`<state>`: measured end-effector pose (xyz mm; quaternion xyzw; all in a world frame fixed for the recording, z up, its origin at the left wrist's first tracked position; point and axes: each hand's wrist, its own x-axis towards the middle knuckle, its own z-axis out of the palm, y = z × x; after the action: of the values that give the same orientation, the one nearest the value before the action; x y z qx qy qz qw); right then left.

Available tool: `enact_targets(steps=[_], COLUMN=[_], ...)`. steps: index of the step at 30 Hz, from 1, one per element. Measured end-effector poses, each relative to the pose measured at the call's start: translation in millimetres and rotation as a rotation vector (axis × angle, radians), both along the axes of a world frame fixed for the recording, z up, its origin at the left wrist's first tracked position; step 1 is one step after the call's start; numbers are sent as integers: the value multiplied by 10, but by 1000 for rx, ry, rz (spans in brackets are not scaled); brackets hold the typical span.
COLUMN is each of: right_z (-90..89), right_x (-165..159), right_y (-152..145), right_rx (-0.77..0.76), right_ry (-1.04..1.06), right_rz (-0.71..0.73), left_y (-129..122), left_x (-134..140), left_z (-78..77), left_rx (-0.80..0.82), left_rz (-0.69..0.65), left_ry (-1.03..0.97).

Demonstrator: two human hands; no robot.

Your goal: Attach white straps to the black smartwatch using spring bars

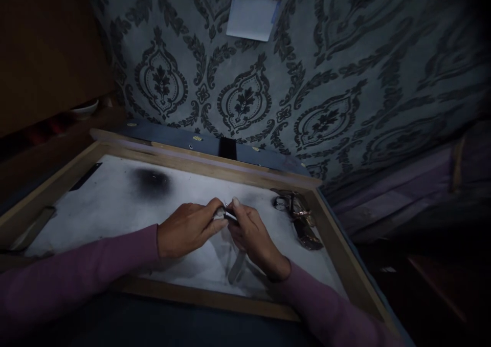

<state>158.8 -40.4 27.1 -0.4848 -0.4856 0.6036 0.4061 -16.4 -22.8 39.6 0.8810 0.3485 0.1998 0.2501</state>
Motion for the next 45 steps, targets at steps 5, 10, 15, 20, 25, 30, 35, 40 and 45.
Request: enact_targets(steps=[5, 10, 15, 20, 25, 30, 35, 40, 45], right_z=[69, 94, 97, 160, 237, 291, 317, 307, 292], right_x=[48, 102, 121, 126, 149, 223, 256, 263, 261], right_y=[58, 92, 130, 167, 172, 179, 163, 149, 149], right_rx=[-157, -264, -278, -243, -233, -208, -144, -136, -119], right_ry=[198, 353, 591, 767, 854, 965, 907, 846, 707], right_rz=[-104, -87, -75, -144, -150, -151, -130, -76, -53], left_y=[68, 111, 128, 86, 62, 97, 119, 149, 180], left_x=[-25, -26, -17, 26, 56, 44, 23, 26, -3], left_z=[74, 40, 40, -56, -105, -58, 2, -24, -6], left_rx=[-479, -735, -790, -828, -1021, -1113, -1086, -1028, -884], left_rz=[-43, -58, -96, -143, -216, -205, -105, -37, 37], left_ry=[-357, -440, -452, -371, -452, -653, -727, -795, -829])
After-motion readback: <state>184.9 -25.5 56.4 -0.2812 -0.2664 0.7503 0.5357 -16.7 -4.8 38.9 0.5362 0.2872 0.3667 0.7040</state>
